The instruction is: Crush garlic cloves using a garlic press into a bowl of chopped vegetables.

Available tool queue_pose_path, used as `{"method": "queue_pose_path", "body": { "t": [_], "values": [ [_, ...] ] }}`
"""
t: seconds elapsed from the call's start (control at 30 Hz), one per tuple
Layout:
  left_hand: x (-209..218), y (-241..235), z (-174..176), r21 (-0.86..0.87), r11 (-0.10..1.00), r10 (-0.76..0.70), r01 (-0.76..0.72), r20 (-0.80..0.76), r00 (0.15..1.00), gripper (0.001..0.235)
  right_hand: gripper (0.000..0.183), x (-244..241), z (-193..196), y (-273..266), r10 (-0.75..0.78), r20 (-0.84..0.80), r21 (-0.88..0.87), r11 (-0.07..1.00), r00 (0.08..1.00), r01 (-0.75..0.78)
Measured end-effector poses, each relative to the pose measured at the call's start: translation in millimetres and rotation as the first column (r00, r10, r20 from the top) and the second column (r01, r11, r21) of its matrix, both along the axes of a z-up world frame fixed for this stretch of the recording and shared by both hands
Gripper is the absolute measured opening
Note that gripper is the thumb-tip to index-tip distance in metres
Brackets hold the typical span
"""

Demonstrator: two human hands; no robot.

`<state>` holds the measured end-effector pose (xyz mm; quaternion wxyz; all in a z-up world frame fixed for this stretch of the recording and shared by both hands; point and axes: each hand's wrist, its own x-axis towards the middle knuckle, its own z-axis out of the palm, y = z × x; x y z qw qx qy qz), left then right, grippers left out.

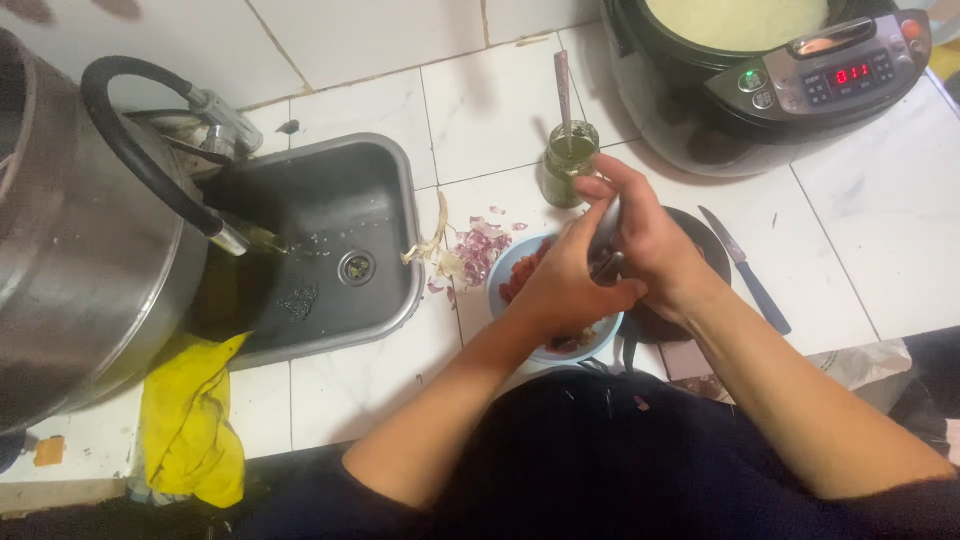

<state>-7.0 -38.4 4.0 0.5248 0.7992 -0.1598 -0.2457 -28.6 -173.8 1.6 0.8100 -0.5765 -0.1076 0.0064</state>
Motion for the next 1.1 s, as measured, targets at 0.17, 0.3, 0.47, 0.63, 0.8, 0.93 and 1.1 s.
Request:
{"method": "queue_pose_path", "body": {
  "t": [0.17, 0.3, 0.47, 0.63, 0.8, 0.93, 1.1],
  "values": [
    [3, -4, -44, -0.363, 0.929, 0.142, -0.076, 0.158, 0.977, 0.103, 0.136, 5, -17, -21, 0.02, -0.111, -0.361, 0.931, 0.994, -0.059],
    [2, 1, -55, -0.234, 0.972, 0.106, 0.021, 0.517, 0.849, 0.075, 0.138, 7, -44, -22, -0.044, -0.131, -0.354, 0.935, 0.99, -0.005],
    [9, -3, -54, -0.253, 0.962, 0.158, -0.101, 0.218, 0.963, 0.081, 0.097, -1, -39, 0, -0.223, -0.163, -0.281, 0.944, 0.961, 0.172],
    [8, -11, -65, -0.195, 0.962, 0.242, -0.19, 0.299, 0.923, 0.066, 0.079, 4, -42, 4, -0.322, -0.088, -0.284, 0.915, 0.942, 0.286],
    [10, -12, -78, -0.153, 0.963, 0.27, -0.223, 0.477, 0.837, 0.052, 0.071, 5, -43, 5, -0.375, -0.081, -0.406, 0.859, 0.923, 0.313],
    [5, -13, -52, -0.025, 0.971, 0.235, -0.238, 0.266, 0.935, 0.042, 0.064, 2, -40, 9, -0.421, -0.121, -0.347, 0.866, 0.899, 0.359],
    [-1, -16, -46, 0.015, 0.966, 0.247, -0.257, 0.225, 0.943, 0.043, 0.059, -2, -40, 6, -0.457, -0.134, -0.356, 0.85, 0.879, 0.387]
  ]
}}
